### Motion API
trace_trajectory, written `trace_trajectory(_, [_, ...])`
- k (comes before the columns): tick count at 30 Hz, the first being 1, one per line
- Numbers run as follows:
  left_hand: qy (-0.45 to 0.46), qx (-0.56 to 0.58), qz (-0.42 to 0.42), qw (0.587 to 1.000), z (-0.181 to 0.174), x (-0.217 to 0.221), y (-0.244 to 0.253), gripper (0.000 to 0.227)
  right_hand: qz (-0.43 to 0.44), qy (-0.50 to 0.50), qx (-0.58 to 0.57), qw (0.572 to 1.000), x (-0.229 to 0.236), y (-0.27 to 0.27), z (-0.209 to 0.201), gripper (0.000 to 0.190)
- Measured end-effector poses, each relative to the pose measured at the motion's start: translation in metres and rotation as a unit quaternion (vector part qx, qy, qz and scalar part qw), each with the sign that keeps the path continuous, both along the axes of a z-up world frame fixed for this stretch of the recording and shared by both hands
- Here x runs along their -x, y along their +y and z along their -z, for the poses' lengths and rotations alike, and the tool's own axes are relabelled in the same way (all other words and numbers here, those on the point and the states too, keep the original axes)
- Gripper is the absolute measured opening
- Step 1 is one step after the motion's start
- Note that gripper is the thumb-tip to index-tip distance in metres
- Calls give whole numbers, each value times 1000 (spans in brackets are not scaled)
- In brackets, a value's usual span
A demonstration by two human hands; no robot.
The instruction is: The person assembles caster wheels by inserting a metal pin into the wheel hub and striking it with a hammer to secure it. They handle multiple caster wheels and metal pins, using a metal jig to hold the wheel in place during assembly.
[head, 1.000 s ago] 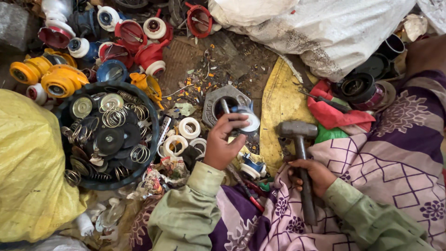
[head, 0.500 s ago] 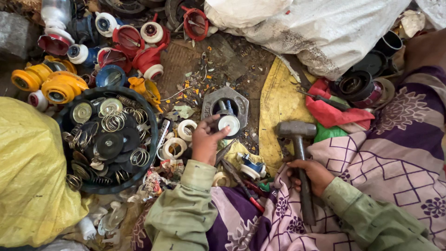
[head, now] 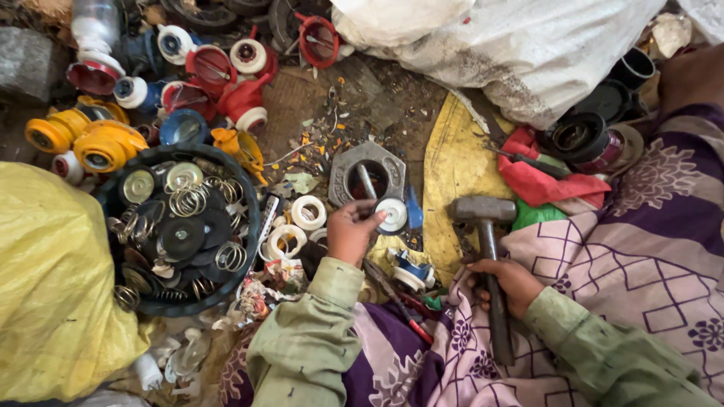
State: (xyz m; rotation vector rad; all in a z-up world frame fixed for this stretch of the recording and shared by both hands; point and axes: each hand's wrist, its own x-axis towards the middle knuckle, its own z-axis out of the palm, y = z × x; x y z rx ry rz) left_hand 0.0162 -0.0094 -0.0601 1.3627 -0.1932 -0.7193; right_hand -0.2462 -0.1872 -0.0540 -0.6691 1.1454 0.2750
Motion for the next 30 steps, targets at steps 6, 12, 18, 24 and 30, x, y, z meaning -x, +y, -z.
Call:
trace_trajectory(6, [-61,-43,-21,997,21,-5,4,21,10,-3,6,1000,3,-1,6,27])
trace_trajectory(12, [-144,-13,-45,988,8,-4,0,15,3,-7,6,1000,5,-2,7,24])
trace_trajectory(18, [-391,-97,-18,915,-14,-10,5,18,-1,3,15,1000,3,-3,7,24])
trace_trajectory(24, [-337,-122,62,931,-36,-12,8,30,-3,12,19,1000,2,-2,5,25])
trace_trajectory(30, [-361,-142,120,914,-48,-9,6,42,0,3,5,1000,1,0,0,28])
